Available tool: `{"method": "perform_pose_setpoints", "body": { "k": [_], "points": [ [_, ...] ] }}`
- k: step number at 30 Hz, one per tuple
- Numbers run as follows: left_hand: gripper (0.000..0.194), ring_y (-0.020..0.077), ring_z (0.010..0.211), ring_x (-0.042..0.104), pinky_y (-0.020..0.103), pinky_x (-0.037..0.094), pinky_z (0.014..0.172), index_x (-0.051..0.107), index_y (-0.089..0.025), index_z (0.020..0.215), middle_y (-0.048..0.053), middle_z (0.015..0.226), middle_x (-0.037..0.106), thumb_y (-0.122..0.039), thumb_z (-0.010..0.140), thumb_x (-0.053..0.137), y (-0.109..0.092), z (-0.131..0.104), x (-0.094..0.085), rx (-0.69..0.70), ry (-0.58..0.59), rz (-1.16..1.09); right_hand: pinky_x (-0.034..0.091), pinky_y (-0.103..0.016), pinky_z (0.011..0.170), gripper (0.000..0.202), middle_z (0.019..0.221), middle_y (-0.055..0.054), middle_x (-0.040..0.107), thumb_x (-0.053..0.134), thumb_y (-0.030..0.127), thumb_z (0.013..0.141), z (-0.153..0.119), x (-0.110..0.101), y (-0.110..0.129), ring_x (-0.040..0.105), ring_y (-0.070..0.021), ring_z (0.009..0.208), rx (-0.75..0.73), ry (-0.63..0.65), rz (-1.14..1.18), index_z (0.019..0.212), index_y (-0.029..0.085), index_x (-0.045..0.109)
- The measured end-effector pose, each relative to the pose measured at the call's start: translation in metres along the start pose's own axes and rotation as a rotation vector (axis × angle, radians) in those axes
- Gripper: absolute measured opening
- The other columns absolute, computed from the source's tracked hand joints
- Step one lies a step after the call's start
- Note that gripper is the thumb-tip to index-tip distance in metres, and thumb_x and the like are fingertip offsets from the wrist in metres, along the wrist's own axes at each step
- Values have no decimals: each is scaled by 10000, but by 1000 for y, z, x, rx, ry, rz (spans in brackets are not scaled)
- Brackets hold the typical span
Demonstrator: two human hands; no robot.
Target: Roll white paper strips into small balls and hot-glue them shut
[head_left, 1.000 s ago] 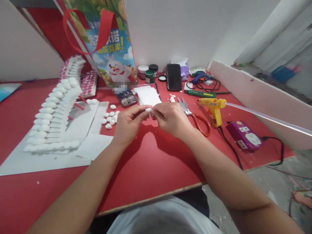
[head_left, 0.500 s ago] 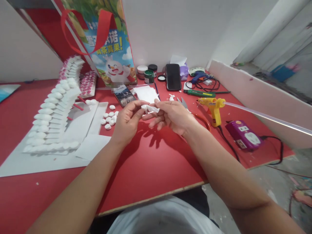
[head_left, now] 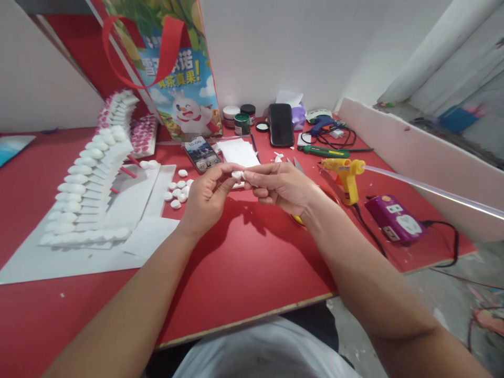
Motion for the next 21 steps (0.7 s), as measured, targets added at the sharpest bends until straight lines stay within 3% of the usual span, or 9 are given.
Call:
{"method": "perform_pose_setpoints", "body": {
  "k": [4,9,15,18,21],
  "points": [
    [221,219,992,706,325,584,897,738,-199,1043,70,1041,756,-386,938,683,0,-1,0,-63,-7,-14,358,-187,420,355,703,-21,706,932,356,669,-2,-1,5,447,-44,503,-127,-65,-169,899,116,808],
    [261,221,963,720,337,595,890,737,-194,1057,70,1031,764,-416,925,699,3,-2,1,-108,-13,-46,396,-227,436,337,645,-22,689,881,432,727,-8,1,16,480,-70,474,-293,-183,-414,775,121,760],
    [264,204,886,736,323,600,859,744,-182,1031,69,980,778,-415,907,739,1,-4,5,-139,-46,-58,352,-247,487,190,555,19,610,741,280,827,-8,0,17,481,-83,459,-390,-363,-717,695,151,698],
    [267,198,870,736,321,600,856,749,-177,992,65,948,782,-421,885,771,0,-5,7,-159,-100,-73,354,-258,558,149,602,13,625,703,235,832,-13,4,19,505,-102,542,-534,-485,-925,706,164,668],
    [275,194,875,731,324,598,860,748,-176,977,66,943,784,-423,865,796,2,-6,9,-179,-132,-115,351,-268,605,149,659,-3,647,650,223,861,-17,12,19,525,-117,599,-603,-515,-1083,724,173,624]
  ]
}}
Point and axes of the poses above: each hand's wrist, its own z-axis towards the middle knuckle, its own x-axis out of the palm, y = z × x, the point moved 6 cm from there along z, towards the middle knuckle
